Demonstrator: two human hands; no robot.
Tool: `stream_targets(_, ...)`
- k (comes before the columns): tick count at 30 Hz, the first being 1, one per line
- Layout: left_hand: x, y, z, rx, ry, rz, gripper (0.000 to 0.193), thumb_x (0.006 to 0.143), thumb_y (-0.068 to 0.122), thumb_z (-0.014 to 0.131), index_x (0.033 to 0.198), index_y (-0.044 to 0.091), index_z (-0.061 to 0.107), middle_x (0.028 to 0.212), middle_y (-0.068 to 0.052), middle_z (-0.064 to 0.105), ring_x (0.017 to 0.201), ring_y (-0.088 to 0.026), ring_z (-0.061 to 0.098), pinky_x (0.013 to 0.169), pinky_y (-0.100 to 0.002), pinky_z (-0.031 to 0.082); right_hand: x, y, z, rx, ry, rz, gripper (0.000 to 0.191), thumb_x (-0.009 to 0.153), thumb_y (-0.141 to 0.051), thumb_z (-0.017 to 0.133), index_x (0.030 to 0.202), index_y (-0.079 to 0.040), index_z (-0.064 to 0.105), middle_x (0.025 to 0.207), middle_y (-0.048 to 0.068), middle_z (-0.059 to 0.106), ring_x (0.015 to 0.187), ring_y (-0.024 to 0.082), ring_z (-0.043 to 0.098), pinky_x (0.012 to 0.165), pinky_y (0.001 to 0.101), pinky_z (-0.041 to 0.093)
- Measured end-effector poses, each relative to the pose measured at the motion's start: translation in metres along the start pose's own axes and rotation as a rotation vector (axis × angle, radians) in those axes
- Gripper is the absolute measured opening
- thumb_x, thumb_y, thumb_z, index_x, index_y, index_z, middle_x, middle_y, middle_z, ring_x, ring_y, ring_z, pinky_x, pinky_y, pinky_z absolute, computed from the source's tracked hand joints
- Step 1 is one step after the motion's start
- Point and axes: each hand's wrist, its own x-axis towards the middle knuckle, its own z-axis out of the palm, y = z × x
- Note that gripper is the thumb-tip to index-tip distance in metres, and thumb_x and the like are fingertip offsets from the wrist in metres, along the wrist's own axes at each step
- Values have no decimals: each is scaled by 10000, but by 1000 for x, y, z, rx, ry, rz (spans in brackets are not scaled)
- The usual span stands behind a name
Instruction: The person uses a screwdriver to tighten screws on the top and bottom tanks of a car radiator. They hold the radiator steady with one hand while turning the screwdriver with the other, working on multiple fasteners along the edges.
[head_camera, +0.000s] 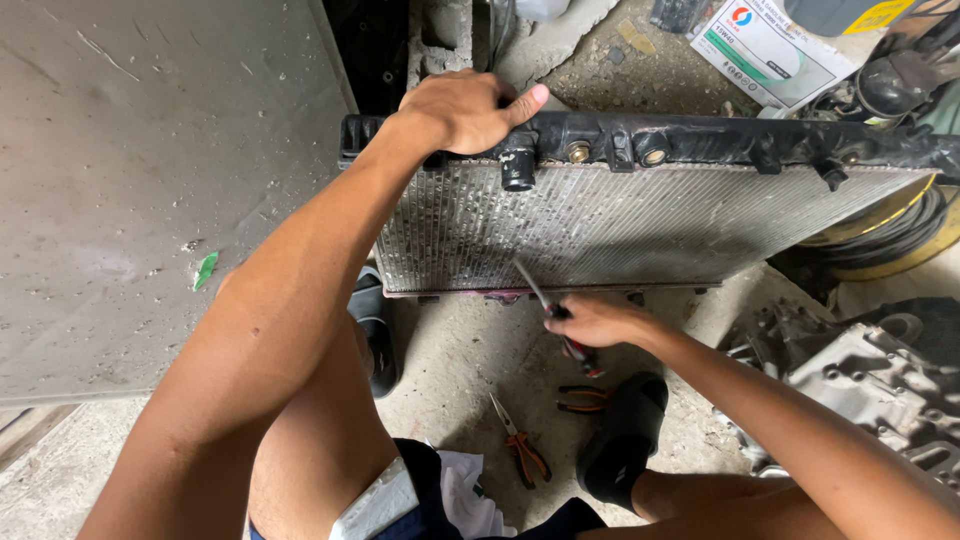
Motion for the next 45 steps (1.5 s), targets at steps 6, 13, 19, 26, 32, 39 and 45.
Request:
stream_targets(6,2,-2,2,-10,86,24,1078,864,886,82,1166,63,709,1206,-179,647,1196,-323,600,1043,-527,452,-27,11,15,-456,-64,144,412,1053,-418,502,1028,-48,682,785,88,664,639,204,599,655,433,514)
stream_targets(13,-1,1,5,-13,101,-5,1059,878,863,92,1200,57,700,1262,-203,652,1242,-345,600,1062,-534,449,-70,1,4,-668,17,338,291,1016,-226,508,1022,-29,721,965,121,690,837,223,681,873,425,592)
stream_targets(19,5,-1,11,-21,151,6,1100,887,880,102,1204,7,691,1242,-241,660,1216,-389,611,1061,-528,447,-98,16,-20,-621,109,403,513,1061,-468,450,1074,-32,722,1020,136,740,927,239,728,919,441,575)
stream_targets(26,13,-5,19,-19,228,59,1140,876,924,157,1203,-40,670,1243,-260,639,1191,-414,599,1015,-525,452,-111,37,-31,-655,172,395,513,1026,-495,505,1101,-37,723,1048,154,752,1057,330,725,970,481,552)
stream_targets(32,15,-5,22,-29,219,54,1110,869,921,174,1252,3,668,1262,-252,647,1215,-404,599,1029,-517,454,-110,52,-28,-639,211,388,504,1008,-493,540,1127,-40,727,1090,167,736,1088,347,698,981,487,539)
stream_targets(39,14,-3,25,-5,184,5,1099,896,916,187,1179,-9,708,1111,-243,712,1107,-390,669,980,-533,495,-113,46,-22,-586,188,427,513,1025,-493,512,1098,-33,726,998,144,741,1006,309,724,930,478,556)
stream_targets(45,12,-2,26,11,175,19,1104,932,902,177,1016,-40,746,977,-239,729,1014,-386,700,940,-539,514,-118,41,-23,-568,185,430,481,1034,-474,511,1089,-46,722,940,127,733,946,287,733,902,475,559)
